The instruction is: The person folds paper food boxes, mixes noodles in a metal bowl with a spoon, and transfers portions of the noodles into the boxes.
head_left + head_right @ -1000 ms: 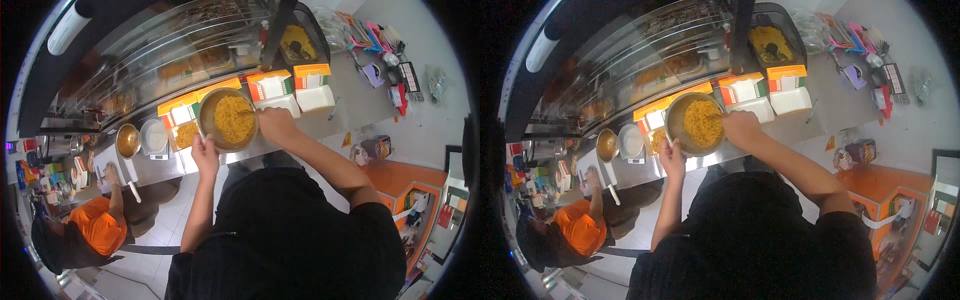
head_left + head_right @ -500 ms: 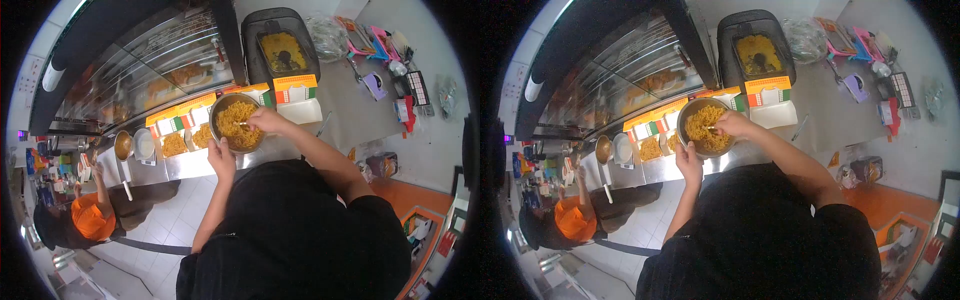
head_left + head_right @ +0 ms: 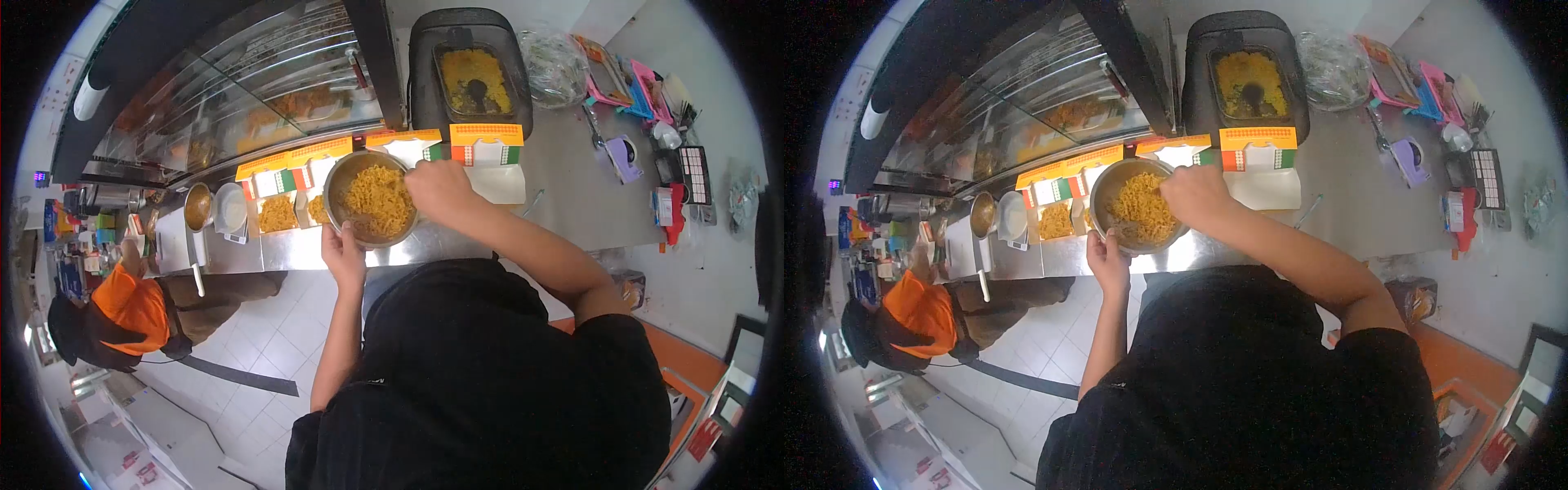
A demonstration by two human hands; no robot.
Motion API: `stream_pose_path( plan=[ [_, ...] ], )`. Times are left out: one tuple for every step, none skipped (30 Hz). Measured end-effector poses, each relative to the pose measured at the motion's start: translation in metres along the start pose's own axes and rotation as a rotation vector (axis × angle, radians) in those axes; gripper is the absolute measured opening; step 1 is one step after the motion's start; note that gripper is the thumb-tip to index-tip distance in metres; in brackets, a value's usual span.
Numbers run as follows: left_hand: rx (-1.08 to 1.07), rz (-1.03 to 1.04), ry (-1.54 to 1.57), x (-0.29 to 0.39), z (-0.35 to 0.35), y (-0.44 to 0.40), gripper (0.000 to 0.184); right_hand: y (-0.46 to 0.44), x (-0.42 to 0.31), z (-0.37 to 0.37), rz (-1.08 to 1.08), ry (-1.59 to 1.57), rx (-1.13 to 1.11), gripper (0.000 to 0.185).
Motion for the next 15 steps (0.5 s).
stream_pose_path(
  plan=[
    [-0.001, -0.005, -0.002, 0.002, 0.002, 0.001, 0.009, 0.001, 0.002, 0.008, 0.009, -0.013, -0.045, 0.018],
    [0.016, 0.024, 0.009, 0.001, 0.004, 0.002, 0.01, 0.002, 0.005, 0.018, 0.018, -0.026, -0.09, 0.018],
    [0.035, 0.053, 0.021, -0.001, 0.006, 0.002, 0.01, 0.001, 0.009, 0.026, 0.025, -0.037, -0.135, 0.018],
    [0.056, 0.081, 0.034, -0.005, 0.008, 0.002, 0.011, 0.0, 0.013, 0.032, 0.04, -0.091, -0.164, 0.018],
    [0.085, 0.101, -0.002, -0.012, 0.008, 0.002, 0.013, 0.0, 0.018, 0.038, 0.056, -0.146, -0.196, 0.019],
    [0.112, 0.122, -0.039, -0.02, 0.008, 0.001, 0.015, 0.0, 0.023, 0.045, 0.074, -0.204, -0.227, 0.019],
    [0.135, 0.147, -0.078, -0.016, 0.011, 0.001, 0.017, -0.001, 0.029, 0.062, 0.059, -0.346, -0.215, 0.02],
    [0.126, 0.109, -0.071, -0.015, 0.015, 0.004, 0.019, -0.002, 0.034, 0.083, 0.046, -0.488, -0.199, 0.021],
    [0.117, 0.072, -0.065, 0.002, 0.026, 0.012, 0.022, -0.002, 0.038, 0.094, 0.033, -0.63, -0.181, 0.022],
    [0.109, 0.032, -0.059, 0.01, 0.033, 0.018, 0.024, -0.001, 0.038, 0.095, 0.046, -0.69, -0.161, 0.023],
    [0.087, 0.097, -0.072, 0.003, 0.034, 0.018, 0.025, 0.0, 0.037, 0.096, 0.056, -0.749, -0.142, 0.025],
    [0.08, 0.095, -0.088, 0.001, 0.034, 0.019, 0.025, 0.0, 0.036, 0.096, 0.064, -0.809, -0.125, 0.026],
    [0.07, 0.094, -0.106, 0.0, 0.033, 0.019, 0.025, -0.001, 0.038, 0.096, 0.064, -0.791, -0.137, 0.027],
    [0.056, 0.092, -0.125, -0.002, 0.033, 0.019, 0.025, -0.002, 0.042, 0.096, 0.069, -0.776, -0.148, 0.029],
    [0.069, 0.087, -0.094, -0.001, 0.032, 0.018, 0.025, -0.002, 0.046, 0.093, 0.077, -0.759, -0.157, 0.03]
  ],
)
Point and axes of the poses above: each hand's wrist, its own y-axis away from the middle knuckle, its own z-axis out of the palm, x = y × z, the point moved 5 cm from there along -y, towards the middle knuckle, and after that the axes turned 1 degree about y, right-handed, at the moved point
